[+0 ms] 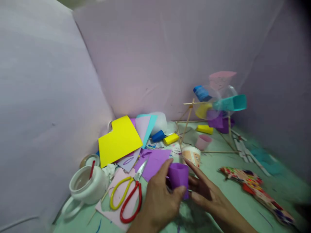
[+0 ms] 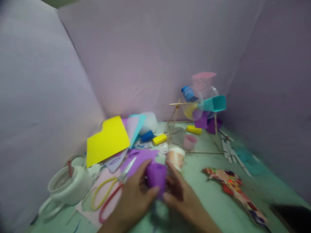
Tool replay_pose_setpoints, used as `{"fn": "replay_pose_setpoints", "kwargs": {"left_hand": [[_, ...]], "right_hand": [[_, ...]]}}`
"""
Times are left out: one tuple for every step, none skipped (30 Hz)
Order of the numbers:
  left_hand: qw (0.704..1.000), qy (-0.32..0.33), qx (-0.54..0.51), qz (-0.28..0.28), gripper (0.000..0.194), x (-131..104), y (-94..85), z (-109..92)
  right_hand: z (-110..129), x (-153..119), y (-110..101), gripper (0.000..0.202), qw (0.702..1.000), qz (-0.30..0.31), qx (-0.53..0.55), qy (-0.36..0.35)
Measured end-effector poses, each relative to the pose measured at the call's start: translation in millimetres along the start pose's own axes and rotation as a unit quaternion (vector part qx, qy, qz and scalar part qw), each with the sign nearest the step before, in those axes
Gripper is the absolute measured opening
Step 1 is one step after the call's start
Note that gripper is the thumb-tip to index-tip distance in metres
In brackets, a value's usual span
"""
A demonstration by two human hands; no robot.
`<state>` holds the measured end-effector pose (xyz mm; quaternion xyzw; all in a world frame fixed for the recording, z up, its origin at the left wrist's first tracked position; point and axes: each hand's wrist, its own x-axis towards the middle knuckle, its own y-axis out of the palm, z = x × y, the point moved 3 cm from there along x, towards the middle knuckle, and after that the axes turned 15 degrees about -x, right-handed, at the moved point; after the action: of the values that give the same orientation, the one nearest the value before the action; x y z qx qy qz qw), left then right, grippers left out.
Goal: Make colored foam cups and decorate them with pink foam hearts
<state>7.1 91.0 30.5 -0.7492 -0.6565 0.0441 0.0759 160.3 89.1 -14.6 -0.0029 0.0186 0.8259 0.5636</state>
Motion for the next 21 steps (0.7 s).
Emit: {"fn": "replay_pose_setpoints", "kwargs": {"left_hand": [[0.999,0.019,0.031,0.019,0.070,-2.4,1.6,-1.6],[0.997,0.037,0.061,0.031,0.072,-4.8,2.8,-2.5],[0.994,0.053,0.088,0.031,0.076,-6.9,2.9,-2.4],[0.991,0.071,0.112,0.019,0.078,-8.7,1.8,-1.4],[0.986,0.095,0.137,0.000,0.079,-10.3,-0.7,0.5],[0.979,0.125,0.162,-0.024,0.078,-11.8,-4.6,3.3],[0.967,0.161,0.191,-0.042,0.074,-13.3,-9.3,7.0],[0.953,0.199,0.224,-0.050,0.069,-14.6,-14.4,11.7],[0.936,0.233,0.258,-0.059,0.062,-15.8,-20.5,17.3],[0.922,0.245,0.293,-0.066,0.056,-16.2,-27.2,24.5],[0.909,0.255,0.322,-0.075,0.052,-16.1,-34.2,31.7],[0.898,0.268,0.340,-0.080,0.048,-15.6,-40.5,38.6],[0.892,0.267,0.354,-0.087,0.044,-14.3,-46.3,45.5],[0.889,0.267,0.361,-0.091,0.041,-12.7,-50.8,51.6],[0.885,0.279,0.364,-0.082,0.039,-11.3,-52.9,56.6],[0.882,0.286,0.364,-0.085,0.037,-9.9,-54.4,60.7],[0.882,0.290,0.361,-0.087,0.036,-8.5,-54.7,64.4],[0.883,0.294,0.356,-0.091,0.035,-7.4,-54.3,67.4],[0.883,0.296,0.351,-0.099,0.033,-6.5,-53.6,70.0],[0.882,0.301,0.346,-0.105,0.032,-5.9,-52.7,72.1],[0.880,0.310,0.344,-0.105,0.030,-5.5,-51.8,73.8]], "right_hand": [[2.8,3.9,-1.2,0.089,1.000,-0.011,-0.019,0.006],[7.0,8.9,-2.2,0.087,0.999,-0.022,-0.044,0.012],[12.7,15.0,-3.1,0.084,0.997,-0.030,-0.074,0.012],[19.7,22.4,-4.0,0.079,0.994,-0.038,-0.107,0.005],[27.3,30.8,-4.8,0.073,0.990,-0.044,-0.137,-0.007],[35.0,40.2,-5.9,0.067,0.985,-0.051,-0.165,-0.024],[42.2,50.2,-7.3,0.060,0.979,-0.060,-0.192,-0.044],[47.9,60.5,-8.8,0.053,0.972,-0.066,-0.219,-0.059],[51.9,70.5,-10.6,0.046,0.965,-0.074,-0.244,-0.067],[54.1,80.0,-12.4,0.041,0.957,-0.078,-0.271,-0.068],[55.0,88.4,-14.5,0.038,0.950,-0.083,-0.292,-0.071],[55.1,95.5,-16.8,0.036,0.943,-0.092,-0.311,-0.076],[54.6,101.3,-19.0,0.037,0.934,-0.096,-0.332,-0.084],[53.6,105.7,-21.4,0.037,0.924,-0.103,-0.356,-0.092],[52.3,109.0,-23.8,0.038,0.915,-0.110,-0.377,-0.096],[50.9,111.3,-26.3,0.039,0.907,-0.116,-0.394,-0.096],[49.4,112.8,-28.5,0.040,0.901,-0.120,-0.406,-0.093],[48.1,113.9,-30.3,0.042,0.898,-0.123,-0.414,-0.089],[47.0,114.7,-31.6,0.043,0.896,-0.124,-0.418,-0.084],[46.1,115.4,-32.2,0.044,0.895,-0.123,-0.422,-0.080],[45.5,116.2,-32.4,0.045,0.893,-0.121,-0.426,-0.077]]}}
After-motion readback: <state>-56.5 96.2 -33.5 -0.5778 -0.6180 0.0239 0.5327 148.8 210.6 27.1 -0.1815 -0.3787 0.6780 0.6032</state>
